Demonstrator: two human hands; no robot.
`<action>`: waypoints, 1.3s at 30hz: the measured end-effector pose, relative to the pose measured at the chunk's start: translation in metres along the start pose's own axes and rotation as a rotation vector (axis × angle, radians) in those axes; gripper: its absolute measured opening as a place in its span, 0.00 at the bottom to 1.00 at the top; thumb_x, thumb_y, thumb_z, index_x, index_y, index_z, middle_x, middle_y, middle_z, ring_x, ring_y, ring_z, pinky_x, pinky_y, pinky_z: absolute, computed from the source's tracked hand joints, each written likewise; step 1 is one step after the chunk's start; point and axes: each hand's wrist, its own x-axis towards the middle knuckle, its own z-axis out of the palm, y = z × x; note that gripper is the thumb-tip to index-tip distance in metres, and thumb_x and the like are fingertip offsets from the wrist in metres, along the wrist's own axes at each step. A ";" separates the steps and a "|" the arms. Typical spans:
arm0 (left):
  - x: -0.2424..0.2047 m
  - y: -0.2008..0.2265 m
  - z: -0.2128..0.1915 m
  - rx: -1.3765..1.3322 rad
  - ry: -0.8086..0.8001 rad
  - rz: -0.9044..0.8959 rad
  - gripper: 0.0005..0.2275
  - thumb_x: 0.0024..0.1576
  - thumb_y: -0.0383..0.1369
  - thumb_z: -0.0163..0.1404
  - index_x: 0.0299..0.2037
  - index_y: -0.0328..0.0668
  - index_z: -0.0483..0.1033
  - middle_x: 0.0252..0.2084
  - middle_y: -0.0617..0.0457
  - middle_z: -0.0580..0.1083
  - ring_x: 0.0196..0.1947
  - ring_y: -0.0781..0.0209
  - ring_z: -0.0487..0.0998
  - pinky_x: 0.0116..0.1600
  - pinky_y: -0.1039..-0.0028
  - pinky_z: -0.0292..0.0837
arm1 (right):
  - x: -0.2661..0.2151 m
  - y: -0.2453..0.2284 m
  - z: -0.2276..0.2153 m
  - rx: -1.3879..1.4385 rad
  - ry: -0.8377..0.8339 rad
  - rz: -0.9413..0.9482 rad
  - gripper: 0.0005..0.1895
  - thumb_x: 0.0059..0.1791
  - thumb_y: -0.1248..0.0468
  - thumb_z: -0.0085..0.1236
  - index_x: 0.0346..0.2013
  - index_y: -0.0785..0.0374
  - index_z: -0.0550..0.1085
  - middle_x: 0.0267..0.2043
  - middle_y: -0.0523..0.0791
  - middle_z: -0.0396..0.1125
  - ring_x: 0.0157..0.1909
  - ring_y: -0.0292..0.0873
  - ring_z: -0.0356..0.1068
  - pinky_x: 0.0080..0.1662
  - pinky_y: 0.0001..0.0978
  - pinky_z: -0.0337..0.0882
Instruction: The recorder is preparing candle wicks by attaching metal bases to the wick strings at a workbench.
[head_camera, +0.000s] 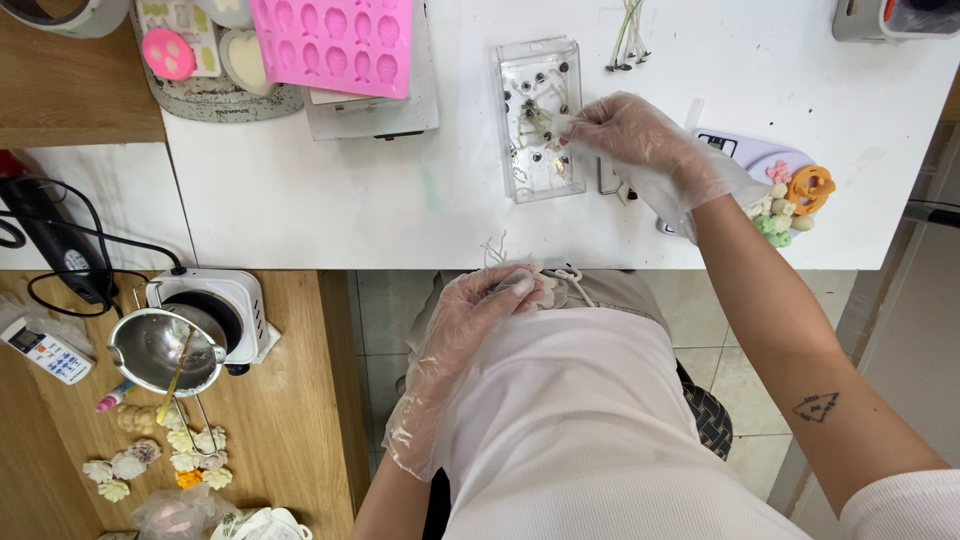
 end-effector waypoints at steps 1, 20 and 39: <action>0.000 -0.001 0.000 0.000 -0.002 0.008 0.19 0.56 0.36 0.57 0.54 0.31 0.78 0.42 0.46 0.83 0.45 0.64 0.84 0.54 0.75 0.80 | -0.001 0.002 0.000 0.018 -0.002 0.011 0.14 0.53 0.55 0.60 0.45 0.61 0.81 0.42 0.45 0.78 0.43 0.36 0.75 0.50 0.30 0.76; -0.002 0.008 0.007 0.084 0.020 0.005 0.15 0.58 0.35 0.56 0.53 0.38 0.80 0.42 0.50 0.84 0.42 0.69 0.83 0.55 0.78 0.78 | -0.085 -0.028 0.008 -0.162 0.078 0.222 0.15 0.52 0.53 0.57 0.47 0.57 0.79 0.36 0.44 0.74 0.38 0.37 0.71 0.45 0.34 0.74; -0.020 0.021 0.025 0.340 -0.494 0.150 0.10 0.61 0.28 0.55 0.52 0.42 0.83 0.45 0.52 0.83 0.46 0.68 0.82 0.58 0.78 0.76 | -0.176 0.001 0.078 1.195 -0.626 0.005 0.29 0.38 0.55 0.75 0.44 0.76 0.80 0.32 0.52 0.73 0.33 0.45 0.72 0.37 0.34 0.71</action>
